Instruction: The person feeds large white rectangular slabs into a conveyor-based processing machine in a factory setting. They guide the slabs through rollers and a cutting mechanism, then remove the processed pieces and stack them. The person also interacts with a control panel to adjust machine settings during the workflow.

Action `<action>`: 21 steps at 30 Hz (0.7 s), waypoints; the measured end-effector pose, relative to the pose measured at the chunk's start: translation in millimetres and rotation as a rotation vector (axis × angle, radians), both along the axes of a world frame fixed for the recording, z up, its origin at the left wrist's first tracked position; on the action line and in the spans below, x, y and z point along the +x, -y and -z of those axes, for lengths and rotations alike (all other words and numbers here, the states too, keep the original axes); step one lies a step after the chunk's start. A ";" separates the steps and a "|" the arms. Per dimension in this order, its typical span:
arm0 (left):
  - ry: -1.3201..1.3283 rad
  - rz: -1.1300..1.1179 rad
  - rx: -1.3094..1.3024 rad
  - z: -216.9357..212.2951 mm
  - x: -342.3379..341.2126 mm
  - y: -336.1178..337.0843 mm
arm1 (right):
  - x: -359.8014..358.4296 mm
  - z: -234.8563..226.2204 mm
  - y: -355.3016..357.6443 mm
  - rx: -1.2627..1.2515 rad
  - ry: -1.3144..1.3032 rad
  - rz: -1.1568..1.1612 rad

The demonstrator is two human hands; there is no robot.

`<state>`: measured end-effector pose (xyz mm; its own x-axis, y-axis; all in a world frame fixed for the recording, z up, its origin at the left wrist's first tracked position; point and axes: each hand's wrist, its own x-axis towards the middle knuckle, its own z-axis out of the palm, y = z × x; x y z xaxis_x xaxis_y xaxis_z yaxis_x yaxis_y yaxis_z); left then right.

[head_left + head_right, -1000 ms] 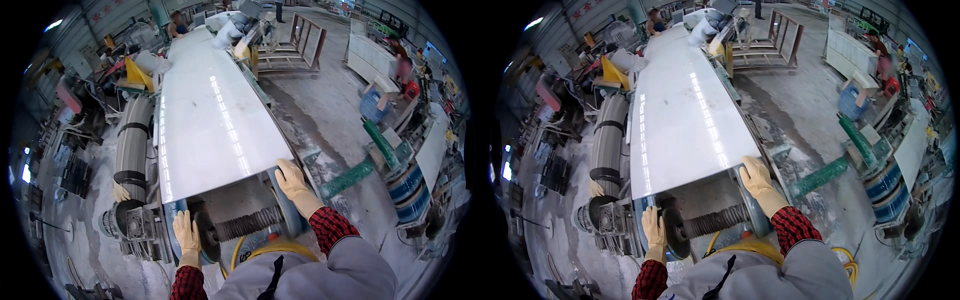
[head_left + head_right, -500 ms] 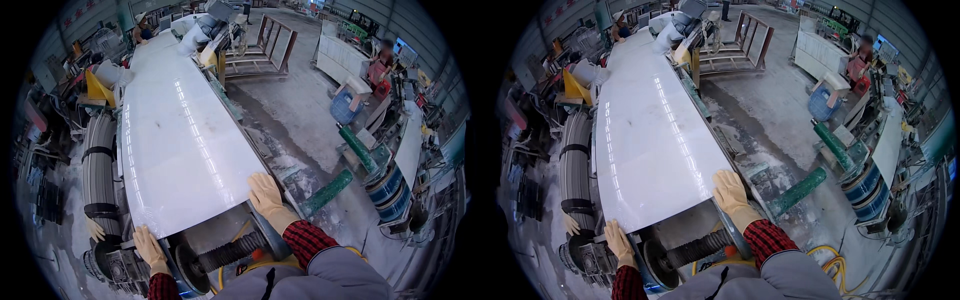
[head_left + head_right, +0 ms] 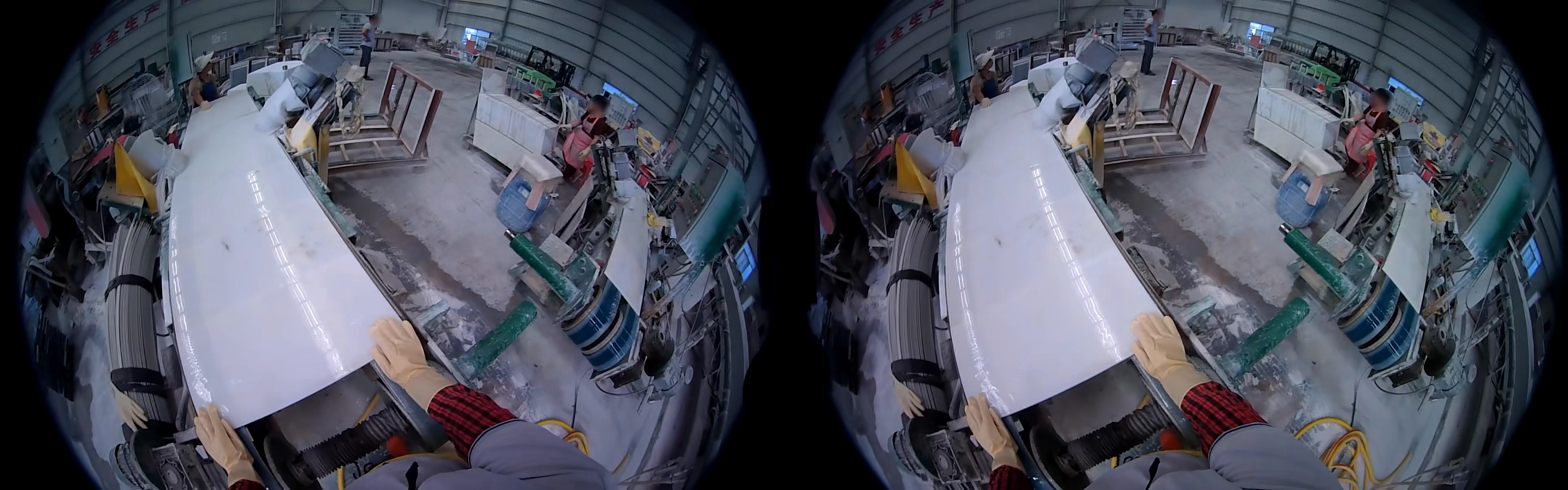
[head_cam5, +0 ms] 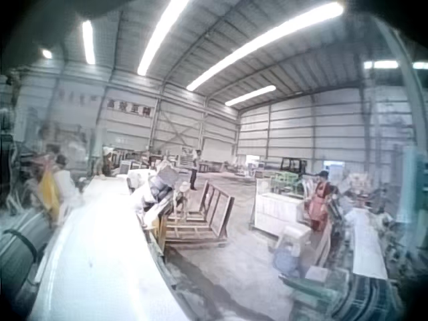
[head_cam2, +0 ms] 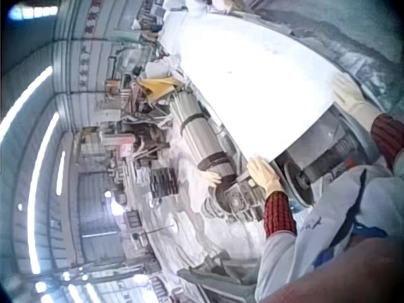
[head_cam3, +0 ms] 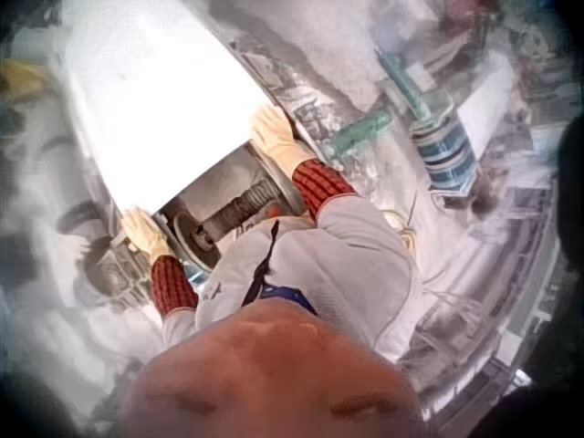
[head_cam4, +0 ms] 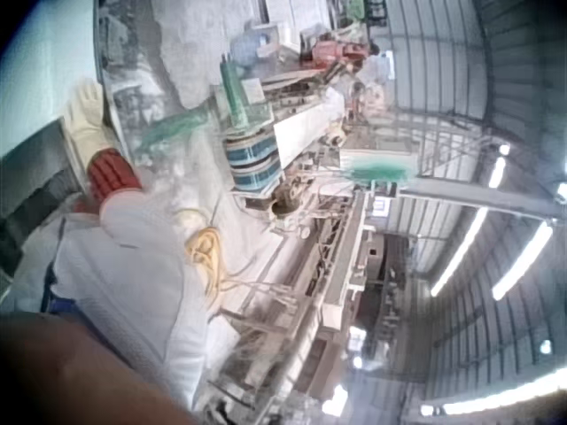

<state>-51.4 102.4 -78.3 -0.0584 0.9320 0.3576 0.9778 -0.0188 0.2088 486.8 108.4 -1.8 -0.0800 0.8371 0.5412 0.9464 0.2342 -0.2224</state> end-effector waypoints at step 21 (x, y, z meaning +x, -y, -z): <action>-0.020 0.007 0.017 -27.3 15.5 15.0 | 10.8 -13.6 -0.3 -0.042 -0.049 -0.127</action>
